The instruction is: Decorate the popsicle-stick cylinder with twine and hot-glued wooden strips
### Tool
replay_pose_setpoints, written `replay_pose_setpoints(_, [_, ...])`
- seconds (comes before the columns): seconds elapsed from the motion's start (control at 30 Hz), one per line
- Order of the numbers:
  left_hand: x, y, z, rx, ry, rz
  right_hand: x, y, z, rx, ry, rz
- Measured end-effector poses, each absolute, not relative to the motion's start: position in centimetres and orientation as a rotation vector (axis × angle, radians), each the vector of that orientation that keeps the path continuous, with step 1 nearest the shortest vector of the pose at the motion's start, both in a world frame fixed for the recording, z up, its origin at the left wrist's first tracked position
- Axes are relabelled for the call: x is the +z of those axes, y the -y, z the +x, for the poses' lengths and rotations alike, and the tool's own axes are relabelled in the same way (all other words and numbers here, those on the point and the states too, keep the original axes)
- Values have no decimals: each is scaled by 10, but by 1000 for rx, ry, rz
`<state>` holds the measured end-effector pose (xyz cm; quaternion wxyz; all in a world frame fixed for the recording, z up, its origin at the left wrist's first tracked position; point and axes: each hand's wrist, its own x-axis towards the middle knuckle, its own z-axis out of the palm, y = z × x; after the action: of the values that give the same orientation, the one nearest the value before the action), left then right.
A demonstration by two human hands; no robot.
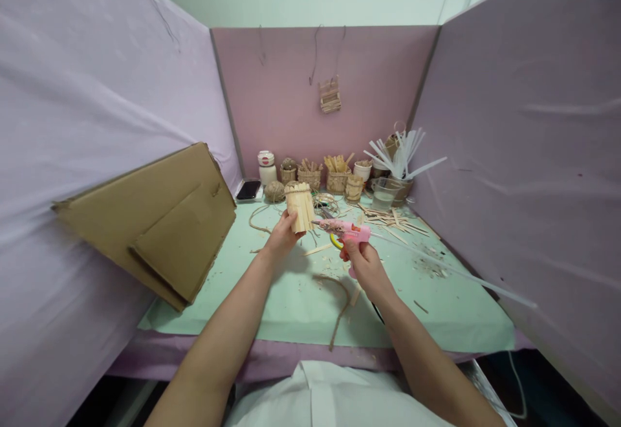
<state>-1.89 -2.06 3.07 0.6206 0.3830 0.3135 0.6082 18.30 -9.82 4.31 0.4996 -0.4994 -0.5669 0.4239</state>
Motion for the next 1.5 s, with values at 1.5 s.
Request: replay_pose_setpoints(1.5, [33, 21, -18, 1429, -715, 822, 9, 22, 276, 1131, 731, -1467])
